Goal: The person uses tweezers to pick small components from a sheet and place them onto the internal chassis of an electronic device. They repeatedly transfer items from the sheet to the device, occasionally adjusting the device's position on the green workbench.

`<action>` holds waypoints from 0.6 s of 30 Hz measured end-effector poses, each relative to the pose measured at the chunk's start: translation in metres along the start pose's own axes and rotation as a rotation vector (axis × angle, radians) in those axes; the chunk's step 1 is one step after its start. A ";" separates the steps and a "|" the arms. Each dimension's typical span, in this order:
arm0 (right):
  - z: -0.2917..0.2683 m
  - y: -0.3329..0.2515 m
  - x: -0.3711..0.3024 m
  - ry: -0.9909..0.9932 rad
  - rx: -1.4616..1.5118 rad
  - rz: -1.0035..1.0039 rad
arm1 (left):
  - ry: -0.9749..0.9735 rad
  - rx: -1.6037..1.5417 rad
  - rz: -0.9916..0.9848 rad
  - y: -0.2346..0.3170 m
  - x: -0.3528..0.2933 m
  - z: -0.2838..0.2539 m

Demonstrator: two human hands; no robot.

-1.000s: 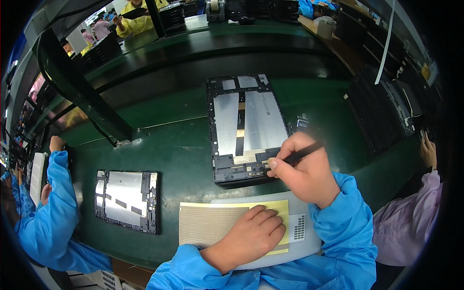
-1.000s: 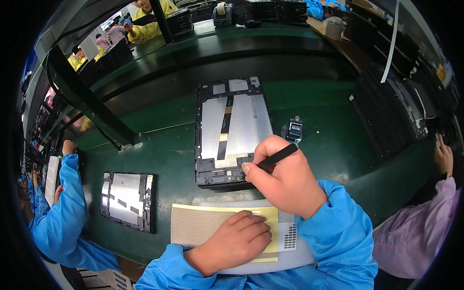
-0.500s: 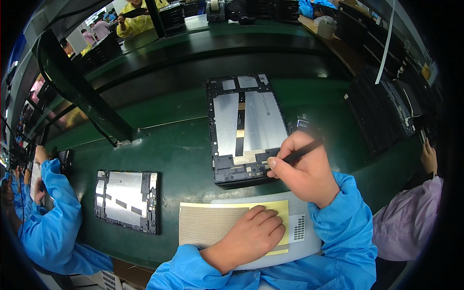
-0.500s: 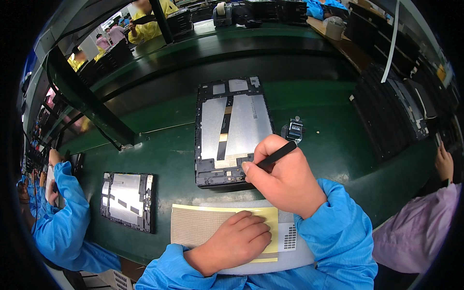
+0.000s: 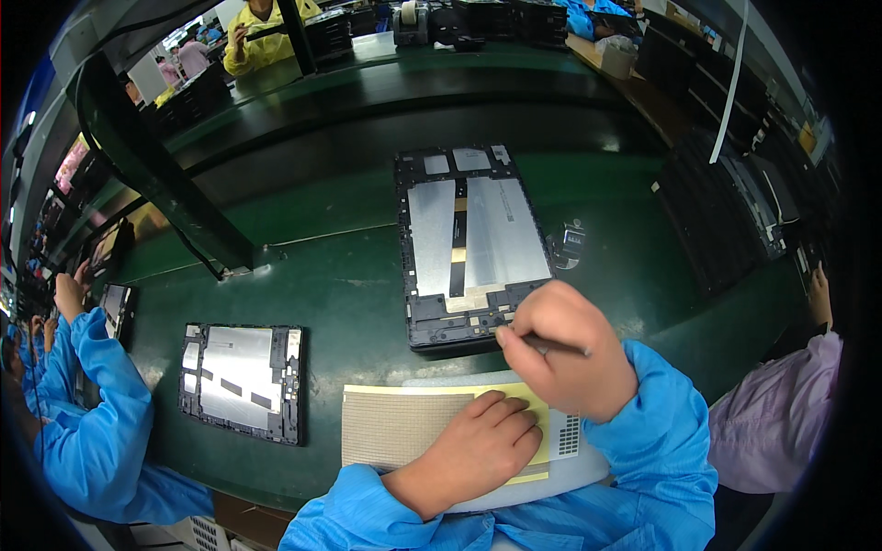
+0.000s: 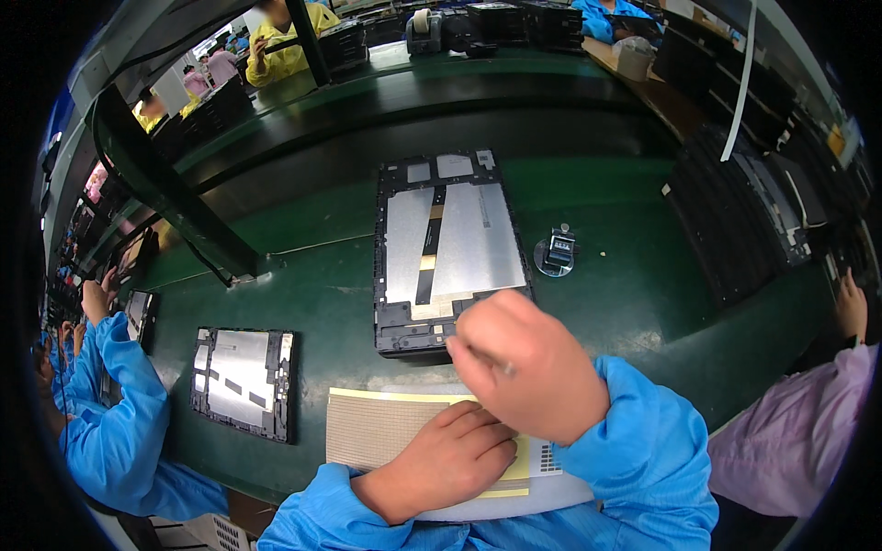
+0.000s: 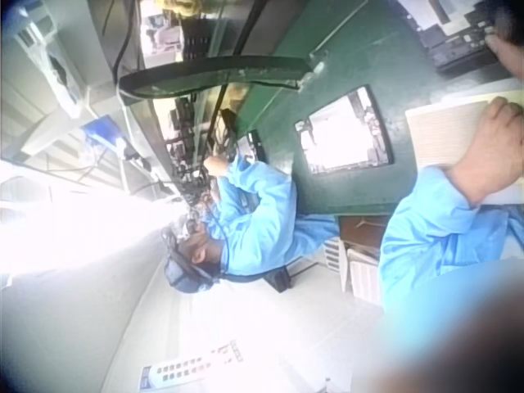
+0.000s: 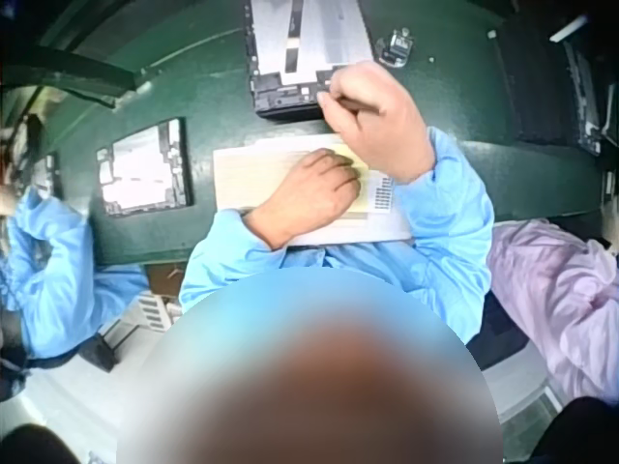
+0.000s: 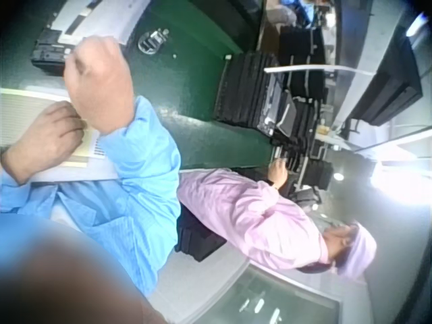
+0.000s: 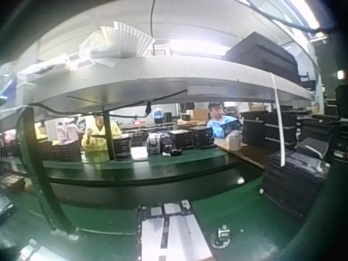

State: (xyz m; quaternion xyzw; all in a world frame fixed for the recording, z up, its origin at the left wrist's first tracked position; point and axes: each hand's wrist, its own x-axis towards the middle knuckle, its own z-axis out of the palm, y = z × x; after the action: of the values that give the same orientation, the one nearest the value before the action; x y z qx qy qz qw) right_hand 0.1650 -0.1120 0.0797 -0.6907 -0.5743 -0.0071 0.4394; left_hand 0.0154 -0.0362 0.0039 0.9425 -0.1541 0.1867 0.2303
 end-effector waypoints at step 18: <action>-0.001 0.014 -0.010 0.011 0.392 0.329 | -0.016 0.019 0.008 0.000 0.000 0.001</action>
State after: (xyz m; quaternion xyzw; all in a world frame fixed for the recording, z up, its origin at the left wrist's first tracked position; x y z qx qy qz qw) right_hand 0.1734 -0.1204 0.0668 -0.6765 -0.4421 0.1723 0.5632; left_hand 0.0161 -0.0363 0.0035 0.9454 -0.1581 0.1817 0.2195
